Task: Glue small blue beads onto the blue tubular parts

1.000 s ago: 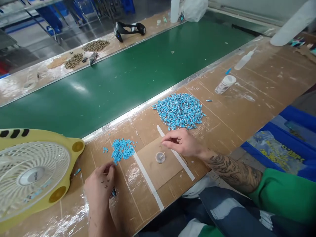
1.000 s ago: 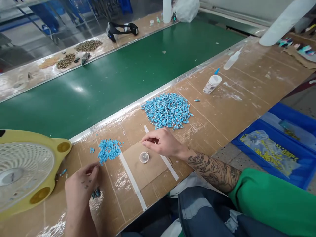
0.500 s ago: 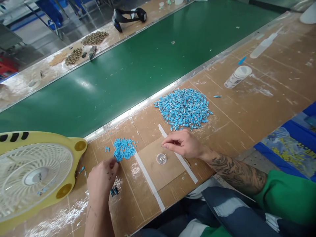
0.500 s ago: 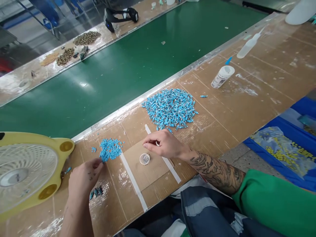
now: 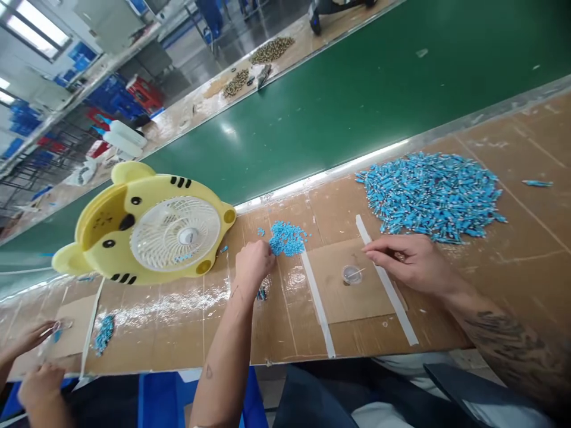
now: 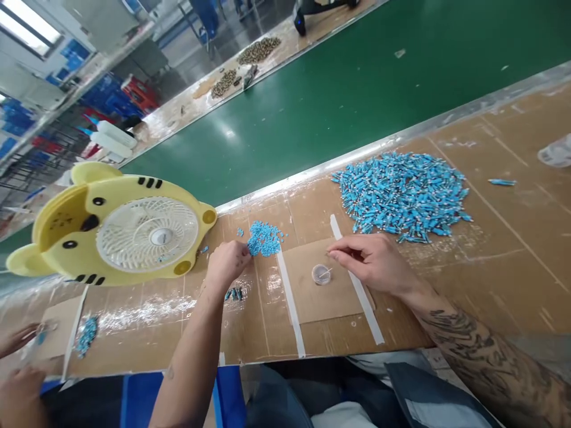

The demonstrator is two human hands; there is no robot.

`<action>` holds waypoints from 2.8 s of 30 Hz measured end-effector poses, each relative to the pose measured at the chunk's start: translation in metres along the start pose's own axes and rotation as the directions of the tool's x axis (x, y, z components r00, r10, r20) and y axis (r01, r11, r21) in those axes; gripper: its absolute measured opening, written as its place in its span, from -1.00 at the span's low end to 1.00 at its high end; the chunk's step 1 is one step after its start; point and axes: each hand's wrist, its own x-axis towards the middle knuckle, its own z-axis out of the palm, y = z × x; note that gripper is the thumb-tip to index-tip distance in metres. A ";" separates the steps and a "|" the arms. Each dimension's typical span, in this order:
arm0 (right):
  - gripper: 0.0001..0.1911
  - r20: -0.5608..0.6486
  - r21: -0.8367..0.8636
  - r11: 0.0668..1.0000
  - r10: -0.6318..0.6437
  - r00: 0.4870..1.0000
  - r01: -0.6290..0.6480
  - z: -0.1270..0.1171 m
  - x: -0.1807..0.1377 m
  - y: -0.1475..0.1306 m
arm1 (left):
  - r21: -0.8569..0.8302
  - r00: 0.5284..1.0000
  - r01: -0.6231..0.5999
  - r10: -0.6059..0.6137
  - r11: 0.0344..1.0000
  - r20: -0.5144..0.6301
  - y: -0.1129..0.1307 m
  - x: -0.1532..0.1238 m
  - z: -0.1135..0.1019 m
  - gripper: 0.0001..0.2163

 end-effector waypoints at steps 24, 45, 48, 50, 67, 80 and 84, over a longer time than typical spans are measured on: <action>-0.67 0.293 0.178 0.971 0.099 0.951 -0.156 0.014 0.003 0.015 | -0.937 0.955 -0.292 -0.009 -0.194 -0.296 0.036 -0.032 0.027 -0.79; -0.83 0.340 0.037 0.998 -0.052 0.939 0.042 0.012 0.005 0.035 | -0.549 0.958 0.019 0.173 -0.836 -0.230 0.096 -0.010 0.038 -0.66; -0.84 0.283 0.031 0.999 -0.047 0.958 0.039 0.017 0.001 0.027 | -0.539 0.953 0.030 0.187 -0.842 -0.240 0.097 -0.012 0.038 -0.67; -0.89 0.268 0.041 0.994 -0.106 0.958 0.099 0.020 -0.001 0.021 | -0.535 0.951 0.031 0.189 -0.844 -0.244 0.098 -0.013 0.038 -0.67; -0.74 0.126 -0.092 0.858 -0.493 0.861 0.505 0.027 0.004 0.019 | -0.512 0.922 0.016 0.211 -0.859 -0.325 0.097 -0.014 0.048 -0.80; -0.75 0.014 -0.044 0.866 -0.499 0.867 0.499 0.012 0.014 0.001 | -0.607 0.937 -0.026 0.191 -0.794 -0.291 0.097 -0.007 0.053 -0.78; -0.79 -0.241 0.053 0.874 -0.458 0.856 0.483 0.004 0.030 -0.029 | -0.599 0.919 -0.005 0.232 -0.801 -0.318 0.101 -0.009 0.053 -0.79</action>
